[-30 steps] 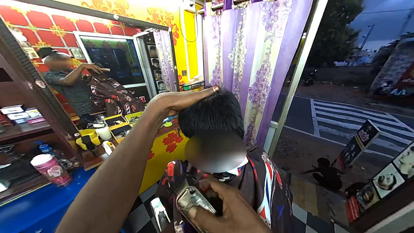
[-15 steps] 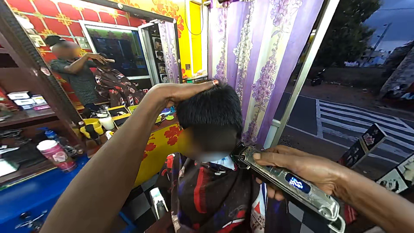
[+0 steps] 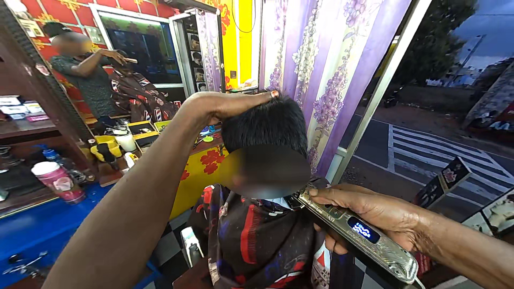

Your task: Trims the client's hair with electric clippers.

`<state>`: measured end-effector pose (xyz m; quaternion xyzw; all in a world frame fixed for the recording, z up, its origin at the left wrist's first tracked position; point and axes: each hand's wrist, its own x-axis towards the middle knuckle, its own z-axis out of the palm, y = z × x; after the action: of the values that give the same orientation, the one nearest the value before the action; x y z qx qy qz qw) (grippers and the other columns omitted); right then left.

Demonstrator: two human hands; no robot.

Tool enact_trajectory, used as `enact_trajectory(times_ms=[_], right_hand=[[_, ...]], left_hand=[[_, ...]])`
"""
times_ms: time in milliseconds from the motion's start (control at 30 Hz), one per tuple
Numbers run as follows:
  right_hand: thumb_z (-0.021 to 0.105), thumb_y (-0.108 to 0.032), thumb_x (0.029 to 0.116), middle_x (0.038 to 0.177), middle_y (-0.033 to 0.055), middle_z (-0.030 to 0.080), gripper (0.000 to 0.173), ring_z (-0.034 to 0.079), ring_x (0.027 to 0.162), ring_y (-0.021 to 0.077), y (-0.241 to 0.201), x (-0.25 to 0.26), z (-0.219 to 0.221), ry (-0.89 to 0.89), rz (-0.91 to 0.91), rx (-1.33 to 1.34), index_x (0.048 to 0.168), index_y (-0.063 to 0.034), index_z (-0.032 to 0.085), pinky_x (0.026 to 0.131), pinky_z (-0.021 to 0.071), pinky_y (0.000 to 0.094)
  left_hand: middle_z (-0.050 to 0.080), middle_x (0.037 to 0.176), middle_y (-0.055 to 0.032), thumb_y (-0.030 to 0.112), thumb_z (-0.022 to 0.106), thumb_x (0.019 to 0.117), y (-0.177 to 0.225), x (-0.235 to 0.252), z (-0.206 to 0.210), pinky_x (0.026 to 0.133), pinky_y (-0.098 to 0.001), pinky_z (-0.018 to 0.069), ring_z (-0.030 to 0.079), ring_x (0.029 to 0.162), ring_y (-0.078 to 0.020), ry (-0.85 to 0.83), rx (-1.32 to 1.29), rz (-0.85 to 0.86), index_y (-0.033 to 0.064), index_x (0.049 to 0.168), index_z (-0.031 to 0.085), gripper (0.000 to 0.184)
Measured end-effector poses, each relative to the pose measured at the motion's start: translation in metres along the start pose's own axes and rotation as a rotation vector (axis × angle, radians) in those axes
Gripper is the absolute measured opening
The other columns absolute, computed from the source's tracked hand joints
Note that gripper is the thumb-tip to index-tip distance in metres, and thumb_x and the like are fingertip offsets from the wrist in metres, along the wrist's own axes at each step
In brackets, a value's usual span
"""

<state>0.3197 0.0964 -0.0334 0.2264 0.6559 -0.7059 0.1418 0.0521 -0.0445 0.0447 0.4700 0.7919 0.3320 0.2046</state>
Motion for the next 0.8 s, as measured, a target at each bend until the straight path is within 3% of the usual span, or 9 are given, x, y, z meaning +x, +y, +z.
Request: enact_trajectory(times_ms=[267,433,533,667,800], right_hand=[[0.051,-0.045,0.1061,0.092,0.0111,0.070,0.038,0.074,0.075,0.0204,0.007,0.004,0.007,0.034,-0.061,0.062,0.111,-0.0093,0.064,0.066,0.0644,0.0324],[0.055,-0.037,0.1053,0.095,0.0109,0.070,0.031,0.074,0.075,0.0220,0.015,0.010,0.015,0.073,-0.203,0.018,0.112,-0.0081,0.061,0.069,0.0656,0.0362],[0.058,-0.037,0.1029,0.094,0.0114,0.071,0.031,0.075,0.076,0.0231,0.019,0.016,0.019,0.096,-0.278,0.007,0.111,-0.0068,0.059,0.069,0.0659,0.0374],[0.065,-0.036,0.0987,0.098,0.0111,0.071,0.035,0.074,0.082,0.0235,0.029,0.024,0.012,0.087,-0.464,-0.063,0.117,-0.0060,0.062,0.076,0.0656,0.0398],[0.050,-0.040,0.1064,0.099,0.0089,0.071,0.032,0.074,0.077,0.0191,0.027,0.012,-0.006,-0.043,-0.233,0.056,0.113,-0.0113,0.061,0.069,0.0648,0.0330]], left_hand=[[0.068,0.111,-0.0021,0.065,0.025,0.1039,0.002,-0.001,0.000,0.086,-0.0392,0.0546,0.066,0.101,-0.0125,-0.020,-0.011,0.028,0.0208,0.130,0.060,0.063],[0.068,0.110,-0.0028,0.067,0.026,0.1030,0.002,-0.002,-0.001,0.087,-0.0404,0.0548,0.066,0.100,-0.0134,-0.014,-0.002,0.025,0.0196,0.129,0.062,0.065],[0.067,0.119,-0.0052,0.070,0.026,0.1016,0.001,-0.002,-0.002,0.094,-0.0443,0.0527,0.065,0.109,-0.0163,-0.014,0.001,0.013,0.0191,0.135,0.059,0.069],[0.068,0.119,-0.0063,0.070,0.028,0.1013,-0.002,-0.002,-0.002,0.094,-0.0463,0.0526,0.065,0.109,-0.0176,0.023,-0.006,-0.011,0.0183,0.134,0.061,0.069],[0.067,0.121,-0.0034,0.070,0.025,0.1018,-0.008,0.000,-0.004,0.095,-0.0452,0.0523,0.064,0.112,-0.0162,-0.010,-0.002,0.018,0.0220,0.135,0.060,0.068]])
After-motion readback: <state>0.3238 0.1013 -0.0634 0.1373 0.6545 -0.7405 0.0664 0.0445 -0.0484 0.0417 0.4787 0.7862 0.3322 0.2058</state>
